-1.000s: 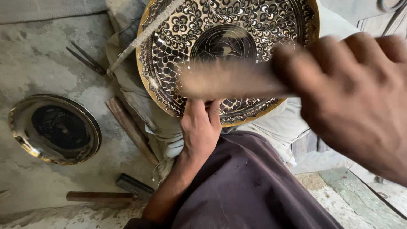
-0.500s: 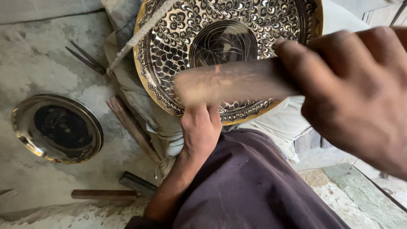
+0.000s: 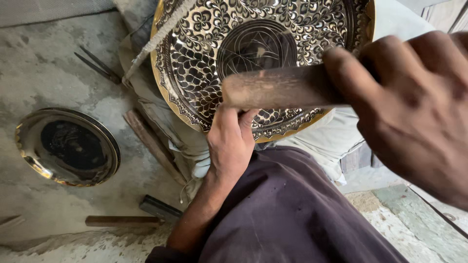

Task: The person holds a small chisel against the center of an ornate brass tray and strikes it with a wooden mallet, engraving a floral pattern. They periodically reposition the chisel with their left hand and continue hammering along the design lines.

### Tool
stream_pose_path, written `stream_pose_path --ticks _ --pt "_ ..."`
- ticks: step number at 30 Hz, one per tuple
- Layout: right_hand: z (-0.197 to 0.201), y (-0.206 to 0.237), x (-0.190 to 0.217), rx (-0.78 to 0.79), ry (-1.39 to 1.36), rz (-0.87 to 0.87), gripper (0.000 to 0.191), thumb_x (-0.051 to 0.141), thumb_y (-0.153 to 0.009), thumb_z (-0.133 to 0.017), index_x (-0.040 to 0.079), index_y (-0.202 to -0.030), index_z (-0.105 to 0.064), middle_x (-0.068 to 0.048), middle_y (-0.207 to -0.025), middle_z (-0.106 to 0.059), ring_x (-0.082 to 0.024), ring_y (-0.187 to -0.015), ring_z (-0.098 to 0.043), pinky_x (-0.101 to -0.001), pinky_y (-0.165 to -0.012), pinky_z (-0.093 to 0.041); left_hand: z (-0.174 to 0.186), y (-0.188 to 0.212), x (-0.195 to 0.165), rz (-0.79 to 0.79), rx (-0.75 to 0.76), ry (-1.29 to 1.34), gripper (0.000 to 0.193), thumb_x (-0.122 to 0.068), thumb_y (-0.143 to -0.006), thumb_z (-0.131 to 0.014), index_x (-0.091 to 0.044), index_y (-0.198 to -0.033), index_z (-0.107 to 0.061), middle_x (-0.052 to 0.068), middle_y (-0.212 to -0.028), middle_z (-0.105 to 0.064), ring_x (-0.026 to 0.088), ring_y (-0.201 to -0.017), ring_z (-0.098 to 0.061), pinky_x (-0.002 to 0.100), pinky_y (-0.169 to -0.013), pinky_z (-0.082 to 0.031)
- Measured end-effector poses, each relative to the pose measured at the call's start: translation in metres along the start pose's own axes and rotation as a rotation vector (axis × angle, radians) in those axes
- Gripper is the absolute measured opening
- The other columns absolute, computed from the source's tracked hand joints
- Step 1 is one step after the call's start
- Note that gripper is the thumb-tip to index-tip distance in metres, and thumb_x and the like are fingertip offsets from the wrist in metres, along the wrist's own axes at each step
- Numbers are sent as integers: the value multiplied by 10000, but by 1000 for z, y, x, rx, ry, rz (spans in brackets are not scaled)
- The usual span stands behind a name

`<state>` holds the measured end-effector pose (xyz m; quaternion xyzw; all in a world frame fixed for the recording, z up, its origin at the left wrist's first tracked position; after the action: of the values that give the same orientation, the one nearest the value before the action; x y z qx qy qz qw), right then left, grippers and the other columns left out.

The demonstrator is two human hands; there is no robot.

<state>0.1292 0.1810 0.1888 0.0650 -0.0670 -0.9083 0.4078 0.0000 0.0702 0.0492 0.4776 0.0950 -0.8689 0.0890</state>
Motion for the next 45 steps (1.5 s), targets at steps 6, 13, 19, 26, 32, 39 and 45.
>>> stream_pose_path --ticks 6,13,19,26,32,39,45 --pt "-5 3 -7 41 -35 -67 560 -6 -845 -725 131 -1384 -661 -88 -1040 -700 -305 -914 -647 -413 -858 -521 0 -1 0 -13 -5 -45 256 -203 -1097 -650 5 -1220 -566 147 -1046 -649 331 -923 -702 418 -761 -579" --pt "0 -1 1 66 -34 -35 553 21 -865 -674 58 -1417 -639 -152 -1064 -708 -316 -891 -639 -410 -819 -531 0 1 -3 -51 -14 -107 216 -184 -1088 -654 1 -1171 -583 153 -1049 -644 357 -945 -688 426 -797 -573" --pt "-13 8 -2 150 15 -108 533 80 -919 -656 60 -1450 -626 -140 -1012 -704 -298 -842 -633 -397 -788 -536 -6 -1 7 57 62 -78 267 -197 -1046 -740 -15 -1081 -547 142 -954 -613 342 -859 -673 439 -740 -541" --pt "-23 23 -3 131 44 -12 541 47 -916 -692 46 -1452 -619 -147 -1020 -698 -261 -793 -657 -376 -738 -562 -4 -6 1 24 65 -48 289 -150 -1029 -724 -13 -1243 -586 142 -1029 -660 282 -910 -706 381 -741 -577" --pt "-27 12 -21 0 -446 -213 441 -137 -886 -637 -8 -1307 -620 -223 -1106 -658 -308 -908 -677 -372 -725 -549 -3 -17 -3 -54 78 42 323 -86 -1031 -738 -32 -1294 -558 82 -1099 -683 210 -949 -717 327 -832 -633" --pt "-22 28 -26 -49 -270 -144 452 -176 -982 -636 -30 -1408 -598 -215 -1087 -653 -327 -943 -674 -391 -819 -557 9 -14 -8 -42 -13 69 258 -101 -1054 -733 -31 -1241 -569 83 -1105 -676 211 -993 -730 294 -784 -646" --pt "-22 35 -39 -116 -381 -188 526 -236 -951 -586 -70 -1443 -501 -264 -1196 -638 -383 -1074 -660 -434 -927 -549 4 -19 -3 -36 17 75 242 -155 -1039 -736 -10 -1161 -586 91 -1069 -681 216 -926 -732 329 -784 -623"
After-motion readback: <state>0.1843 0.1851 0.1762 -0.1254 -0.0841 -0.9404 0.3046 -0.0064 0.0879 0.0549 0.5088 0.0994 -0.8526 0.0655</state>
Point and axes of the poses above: each hand's wrist, its own y-axis away from the middle knuckle, its own z-axis out of the back of the hand, x = y × z, the point moved 10 cm from there along -y, towards the middle knuckle
